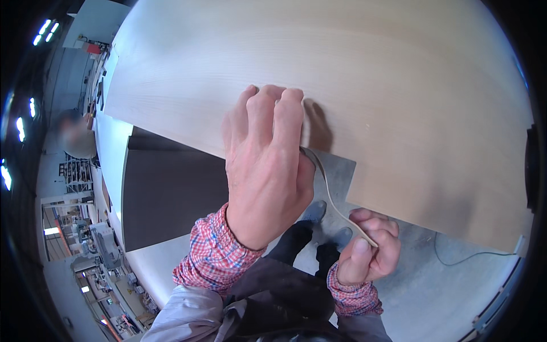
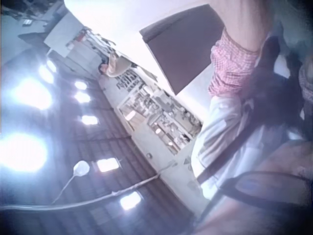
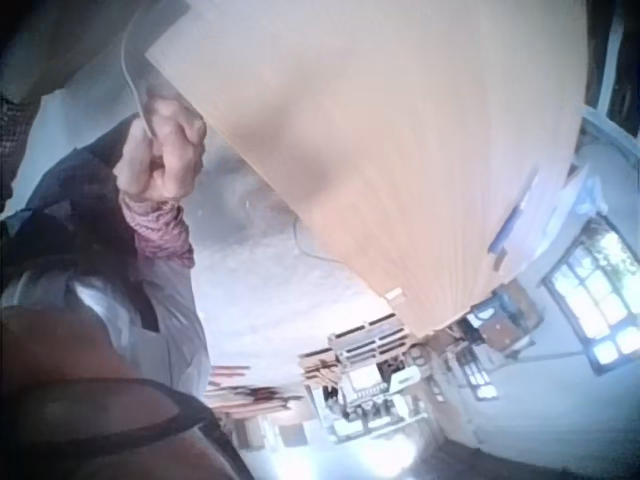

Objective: The person applies a thin wooden edge band to the edge of a large wooden panel. They use a heat gun to warm the band, press it into place with a wooden block, and trim the excess with a utility knife.

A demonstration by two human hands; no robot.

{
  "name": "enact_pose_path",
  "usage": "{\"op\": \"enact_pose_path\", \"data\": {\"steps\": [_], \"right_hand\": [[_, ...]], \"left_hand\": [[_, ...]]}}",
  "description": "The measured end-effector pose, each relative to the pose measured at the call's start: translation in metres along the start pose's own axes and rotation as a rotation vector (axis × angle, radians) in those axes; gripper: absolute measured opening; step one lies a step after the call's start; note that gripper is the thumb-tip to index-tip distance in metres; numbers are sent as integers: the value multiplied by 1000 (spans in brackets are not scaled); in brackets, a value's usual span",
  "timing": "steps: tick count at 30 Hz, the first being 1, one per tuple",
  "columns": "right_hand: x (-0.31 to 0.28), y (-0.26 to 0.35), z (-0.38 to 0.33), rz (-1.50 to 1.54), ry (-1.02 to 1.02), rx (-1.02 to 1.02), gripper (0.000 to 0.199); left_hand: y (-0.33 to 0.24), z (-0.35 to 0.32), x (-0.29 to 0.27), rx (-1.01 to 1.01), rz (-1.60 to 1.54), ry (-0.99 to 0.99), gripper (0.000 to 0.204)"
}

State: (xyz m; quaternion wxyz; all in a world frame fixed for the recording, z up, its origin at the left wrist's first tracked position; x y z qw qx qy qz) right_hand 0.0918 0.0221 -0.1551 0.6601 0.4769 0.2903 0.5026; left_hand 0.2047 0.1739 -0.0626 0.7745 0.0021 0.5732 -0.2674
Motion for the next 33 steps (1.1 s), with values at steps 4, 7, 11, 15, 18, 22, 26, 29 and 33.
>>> {"op": "enact_pose_path", "data": {"steps": [4,7,11,15,18,22,26,29,33], "right_hand": [[-4,5,1,16,-31,8,15],[-3,8,2,28,-30,3,18],[-6,8,6,56,-78,-1,20],[-3,3,3,33,-72,50,21],[-2,4,1,38,-87,61,22],[6,8,-2,76,-129,59,23],[9,6,-12,60,-244,103,18],[16,10,-24,-83,-370,111,5],[31,12,-40,-84,-558,44,18]], "left_hand": [[-1,-4,1,-6,7,-5,71],[-6,-3,0,-17,27,-2,69],[-3,-7,-5,-14,-59,28,68],[1,-16,-9,-27,-16,81,67],[-2,-21,-17,-6,-90,115,74],[0,-5,-16,93,-162,338,82],[-17,34,-3,329,-177,512,90],[-27,46,16,588,-130,618,99],[-27,52,28,764,-210,735,104]]}}
Point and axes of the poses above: each hand's wrist, its own z-axis towards the middle knuckle, its own x-axis out of the palm, y = z × x, the point moved 10 cm from there along z, towards the middle knuckle, and after that the axes turned 5 degrees about -z, right-handed, at the moved point
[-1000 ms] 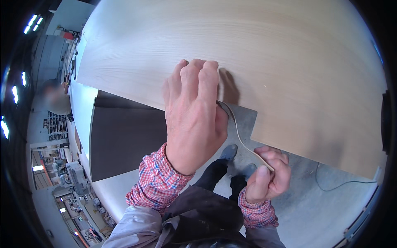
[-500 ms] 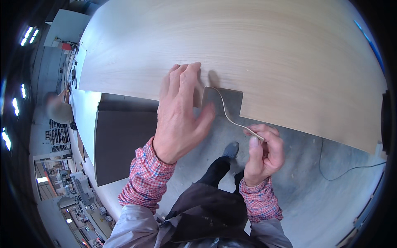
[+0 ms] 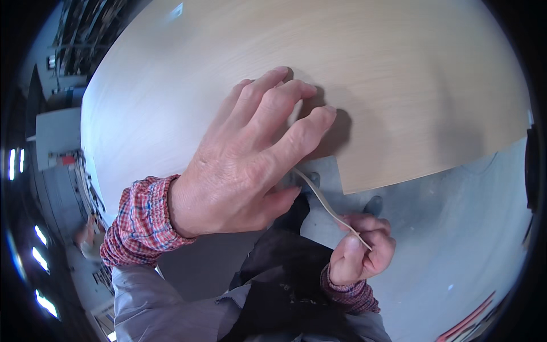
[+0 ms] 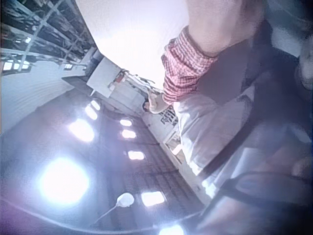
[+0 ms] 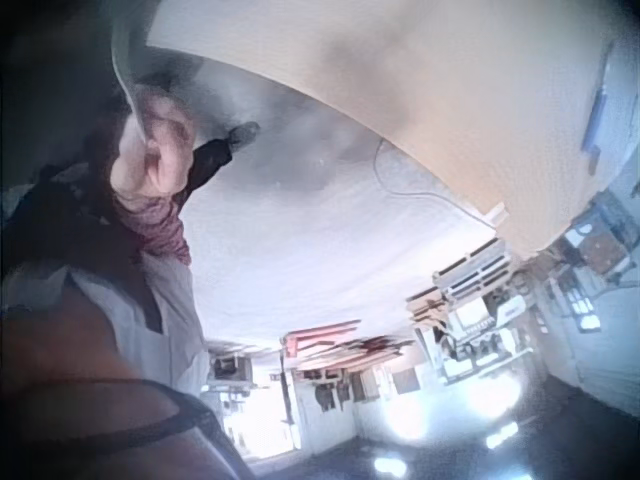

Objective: The person applies a thin wooden edge band to the edge of a large wooden panel. They use a heat gun to warm the band, press it into place with a wooden block, and trim the excess with a utility knife.

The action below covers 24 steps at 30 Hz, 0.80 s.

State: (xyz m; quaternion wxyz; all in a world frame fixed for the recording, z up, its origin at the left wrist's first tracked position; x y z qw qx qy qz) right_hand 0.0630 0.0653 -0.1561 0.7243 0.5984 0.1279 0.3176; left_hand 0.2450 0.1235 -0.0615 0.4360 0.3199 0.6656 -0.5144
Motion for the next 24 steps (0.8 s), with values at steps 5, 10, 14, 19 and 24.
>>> {"op": "enact_pose_path", "data": {"steps": [5,10,14,19,24], "right_hand": [[6,-8,-24,-58,-233,3,20],[9,-8,-23,-19,-320,-76,22],[16,-7,-24,-23,-322,-78,21],[22,-13,-24,-24,-296,-67,19],[23,-20,-28,35,-280,-79,19]], "left_hand": [[6,9,6,97,-9,39,104],[4,18,9,144,9,34,102],[3,20,11,174,-3,27,100],[0,24,12,231,-10,-13,98],[-3,28,12,256,5,-18,94]]}}
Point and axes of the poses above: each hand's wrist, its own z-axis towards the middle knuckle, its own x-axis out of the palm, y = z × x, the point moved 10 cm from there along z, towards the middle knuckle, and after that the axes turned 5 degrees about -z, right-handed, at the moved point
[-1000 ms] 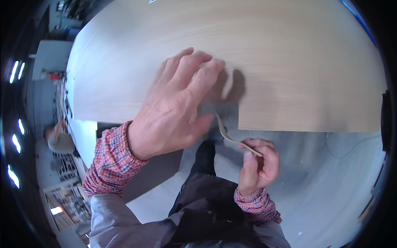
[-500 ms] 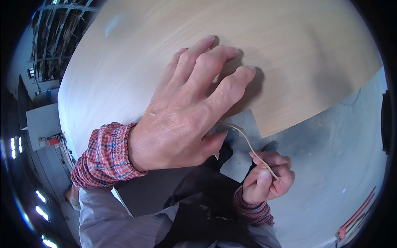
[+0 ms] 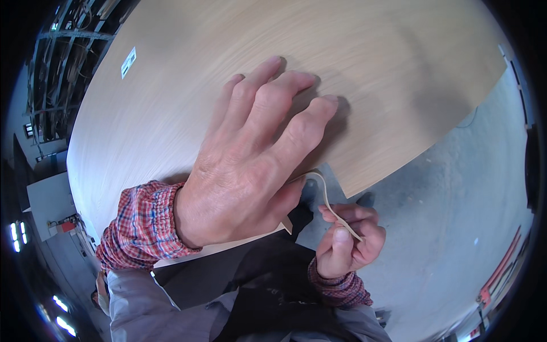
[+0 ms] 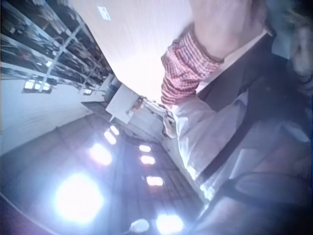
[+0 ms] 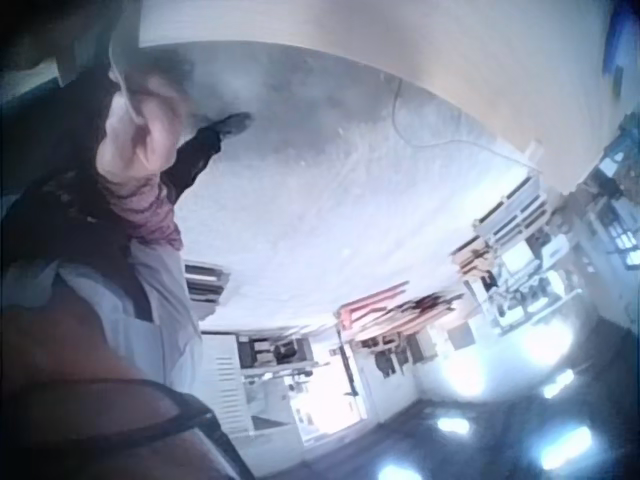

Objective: The person applies a thin wooden edge band to the edge of a large wooden panel. They use a heat gun to warm the band, press it into place with a wooden block, and trim the excess with a utility knife.

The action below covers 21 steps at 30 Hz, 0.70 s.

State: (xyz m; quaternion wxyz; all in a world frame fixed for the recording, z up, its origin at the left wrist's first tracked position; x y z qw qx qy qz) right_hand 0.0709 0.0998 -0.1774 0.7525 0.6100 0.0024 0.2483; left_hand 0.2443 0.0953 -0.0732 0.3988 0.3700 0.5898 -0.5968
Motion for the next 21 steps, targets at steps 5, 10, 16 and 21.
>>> {"op": "enact_pose_path", "data": {"steps": [5,10,16,21], "right_hand": [[6,1,1,-13,-26,1,24],[7,-3,-2,-54,-60,37,23],[7,-4,-5,-201,-57,25,21],[16,-6,0,-194,-16,3,27]], "left_hand": [[-3,4,-1,-2,14,-39,89],[-5,5,-3,35,-16,-76,86],[-6,4,-2,56,10,-132,83],[-3,-2,-5,57,42,-176,81]]}}
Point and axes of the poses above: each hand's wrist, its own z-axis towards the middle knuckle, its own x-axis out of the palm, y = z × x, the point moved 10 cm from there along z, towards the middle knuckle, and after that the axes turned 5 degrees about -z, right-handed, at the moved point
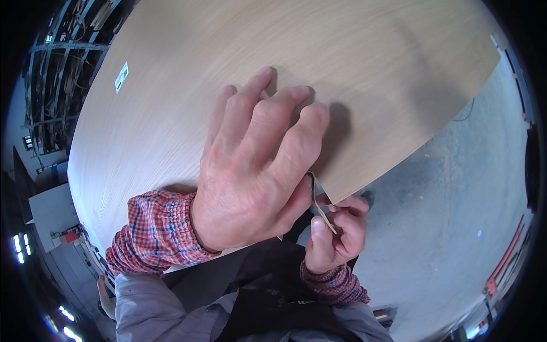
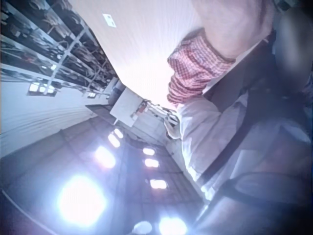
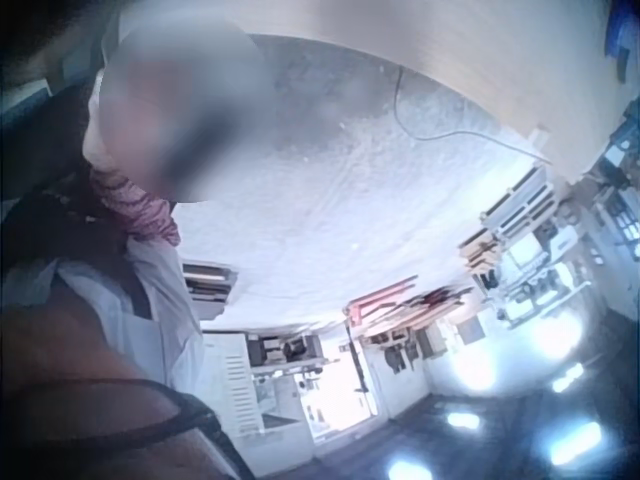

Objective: The person applies a thin wooden edge band to the edge of a large wooden panel. They use a heat gun to warm the band, press it into place with a wooden block, and trim the excess with a utility knife.

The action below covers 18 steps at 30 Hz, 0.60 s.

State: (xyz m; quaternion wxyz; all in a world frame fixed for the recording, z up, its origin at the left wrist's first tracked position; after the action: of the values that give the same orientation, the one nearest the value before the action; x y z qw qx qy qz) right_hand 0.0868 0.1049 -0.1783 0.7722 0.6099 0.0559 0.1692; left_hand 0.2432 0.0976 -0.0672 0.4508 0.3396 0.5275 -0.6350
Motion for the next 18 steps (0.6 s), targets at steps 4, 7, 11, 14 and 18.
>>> {"op": "enact_pose_path", "data": {"steps": [4,7,11,14,18], "right_hand": [[3,0,0,-15,-9,41,26],[-5,6,12,-182,5,23,25],[-8,-3,17,-160,44,21,54],[-16,-14,28,-217,70,55,61],[-33,-56,25,-288,116,240,53]], "left_hand": [[3,3,-4,-4,31,23,82],[3,14,2,-25,70,105,82],[13,1,-1,-107,80,45,74],[33,1,14,-135,40,28,82],[55,1,27,-109,-7,12,81]]}}
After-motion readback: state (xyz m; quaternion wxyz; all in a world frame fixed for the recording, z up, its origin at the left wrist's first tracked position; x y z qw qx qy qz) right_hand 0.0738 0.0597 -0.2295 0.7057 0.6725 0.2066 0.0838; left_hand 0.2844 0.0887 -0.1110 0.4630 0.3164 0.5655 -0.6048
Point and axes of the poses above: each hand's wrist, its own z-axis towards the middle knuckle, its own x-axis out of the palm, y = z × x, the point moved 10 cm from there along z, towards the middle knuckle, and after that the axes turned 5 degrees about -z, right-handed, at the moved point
